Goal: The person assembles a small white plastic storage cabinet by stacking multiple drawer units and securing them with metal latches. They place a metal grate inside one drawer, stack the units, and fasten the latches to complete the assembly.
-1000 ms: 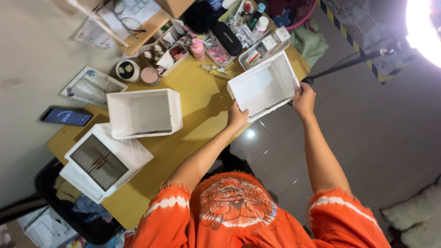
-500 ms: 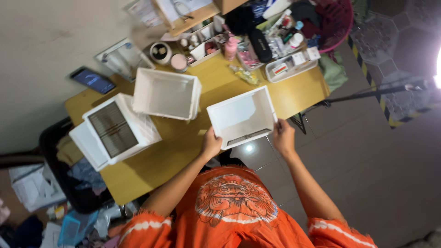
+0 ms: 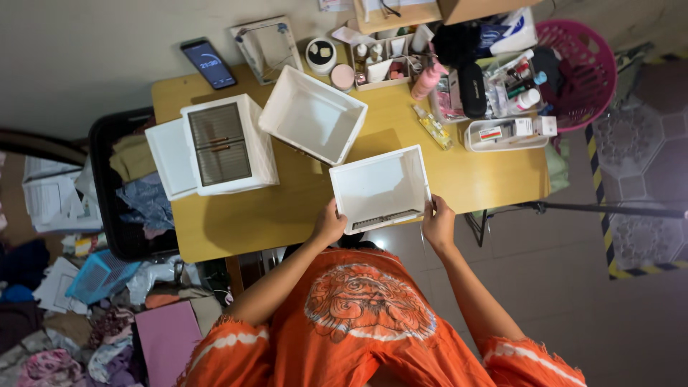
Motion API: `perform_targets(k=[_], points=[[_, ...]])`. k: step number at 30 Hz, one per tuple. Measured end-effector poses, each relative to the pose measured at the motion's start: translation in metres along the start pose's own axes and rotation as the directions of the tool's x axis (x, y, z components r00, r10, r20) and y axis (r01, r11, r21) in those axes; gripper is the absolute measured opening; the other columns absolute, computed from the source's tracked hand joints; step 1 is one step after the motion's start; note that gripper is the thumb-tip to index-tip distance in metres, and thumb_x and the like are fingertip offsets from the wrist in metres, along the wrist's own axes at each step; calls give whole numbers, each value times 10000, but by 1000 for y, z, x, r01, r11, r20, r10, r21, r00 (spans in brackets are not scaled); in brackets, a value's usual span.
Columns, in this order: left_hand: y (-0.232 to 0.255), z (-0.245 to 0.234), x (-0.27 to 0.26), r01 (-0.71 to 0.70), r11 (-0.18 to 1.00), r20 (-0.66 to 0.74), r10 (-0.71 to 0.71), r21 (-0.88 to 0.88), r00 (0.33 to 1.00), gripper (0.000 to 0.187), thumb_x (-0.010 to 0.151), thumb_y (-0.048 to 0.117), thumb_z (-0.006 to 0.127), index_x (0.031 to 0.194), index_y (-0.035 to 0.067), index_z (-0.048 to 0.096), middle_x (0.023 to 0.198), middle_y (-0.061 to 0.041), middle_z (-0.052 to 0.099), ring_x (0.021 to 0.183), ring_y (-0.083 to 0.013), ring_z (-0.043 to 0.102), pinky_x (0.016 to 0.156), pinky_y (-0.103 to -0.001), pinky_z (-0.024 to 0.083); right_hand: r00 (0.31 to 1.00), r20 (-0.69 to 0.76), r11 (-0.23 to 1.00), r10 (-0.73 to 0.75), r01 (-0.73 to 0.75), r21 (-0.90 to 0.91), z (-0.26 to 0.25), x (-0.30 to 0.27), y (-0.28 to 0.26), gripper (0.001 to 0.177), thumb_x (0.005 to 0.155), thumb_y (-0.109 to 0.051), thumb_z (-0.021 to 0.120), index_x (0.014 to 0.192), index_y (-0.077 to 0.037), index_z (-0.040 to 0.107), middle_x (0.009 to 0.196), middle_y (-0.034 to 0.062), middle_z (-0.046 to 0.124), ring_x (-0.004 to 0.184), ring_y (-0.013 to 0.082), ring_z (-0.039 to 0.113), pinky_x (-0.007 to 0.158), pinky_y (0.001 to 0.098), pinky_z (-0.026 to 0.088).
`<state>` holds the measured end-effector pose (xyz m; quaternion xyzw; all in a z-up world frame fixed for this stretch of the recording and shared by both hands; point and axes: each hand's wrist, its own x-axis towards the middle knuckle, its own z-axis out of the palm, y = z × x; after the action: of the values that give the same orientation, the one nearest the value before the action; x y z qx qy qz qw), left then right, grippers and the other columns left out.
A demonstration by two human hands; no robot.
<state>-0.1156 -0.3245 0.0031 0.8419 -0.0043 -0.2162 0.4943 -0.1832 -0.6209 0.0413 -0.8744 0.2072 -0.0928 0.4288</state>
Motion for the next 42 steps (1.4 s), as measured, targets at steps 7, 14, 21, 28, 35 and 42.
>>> perform_targets(k=[7, 14, 21, 28, 35, 42], points=[[-11, -4, 5, -52, 999, -29, 52, 15, 998, 418, 811, 41, 579, 1227, 4, 594, 1036, -247, 708, 959, -434, 682, 827, -492, 546, 1000, 23, 1000, 13, -13, 6, 10, -9, 4, 217, 1005, -81, 605, 1126, 88, 668, 912, 222, 734, 871, 310, 742, 805, 379, 558], [-14, -6, 11, -39, 998, -18, 40, 59, 999, 372, 828, 60, 592, 1195, 0, 604, 1006, -256, 715, 948, -444, 684, 832, -503, 546, 998, 38, 999, 42, -42, -18, 9, -8, 1, 254, 994, -106, 618, 1156, 85, 660, 950, 226, 732, 887, 311, 731, 822, 385, 559], [-15, -6, 4, -44, 999, -54, 44, 3, 998, 626, 887, 210, 652, 1426, -45, 464, 1231, -303, 653, 1143, -442, 640, 968, -466, 509, 990, 21, 975, -140, 142, -173, -5, 15, -45, 646, 933, -221, 738, 1397, 142, 471, 1341, 365, 550, 1254, 485, 528, 1048, 491, 430], [-27, -14, 0, -17, 1000, -110, 15, -21, 994, 806, 963, 382, 641, 1520, -108, 326, 1437, -378, 498, 1355, -482, 496, 1120, -462, 405, 959, 201, 980, -200, 193, 54, 62, 78, -94, 617, 946, -218, 706, 1425, 86, 463, 1274, 300, 648, 1165, 413, 662, 987, 440, 529], [-37, -45, 7, -31, 999, -166, 34, 22, 985, 765, 966, 379, 661, 1509, -77, 374, 1426, -368, 512, 1334, -482, 502, 1101, -459, 415, 964, 263, 999, 29, -22, -32, 156, 141, -124, 855, 904, -269, 777, 1465, 175, 308, 1204, 340, 636, 1069, 382, 688, 884, 411, 564], [-16, -90, 16, 100, 994, -101, -104, -49, 989, 773, 931, 399, 649, 1527, -23, 394, 741, -246, 662, 730, -359, 691, 752, -470, 542, 865, 371, 939, 337, -336, -70, 194, 168, -132, 640, 830, -211, 715, 1296, 131, 441, 1066, 293, 716, 947, 376, 763, 794, 424, 616]])
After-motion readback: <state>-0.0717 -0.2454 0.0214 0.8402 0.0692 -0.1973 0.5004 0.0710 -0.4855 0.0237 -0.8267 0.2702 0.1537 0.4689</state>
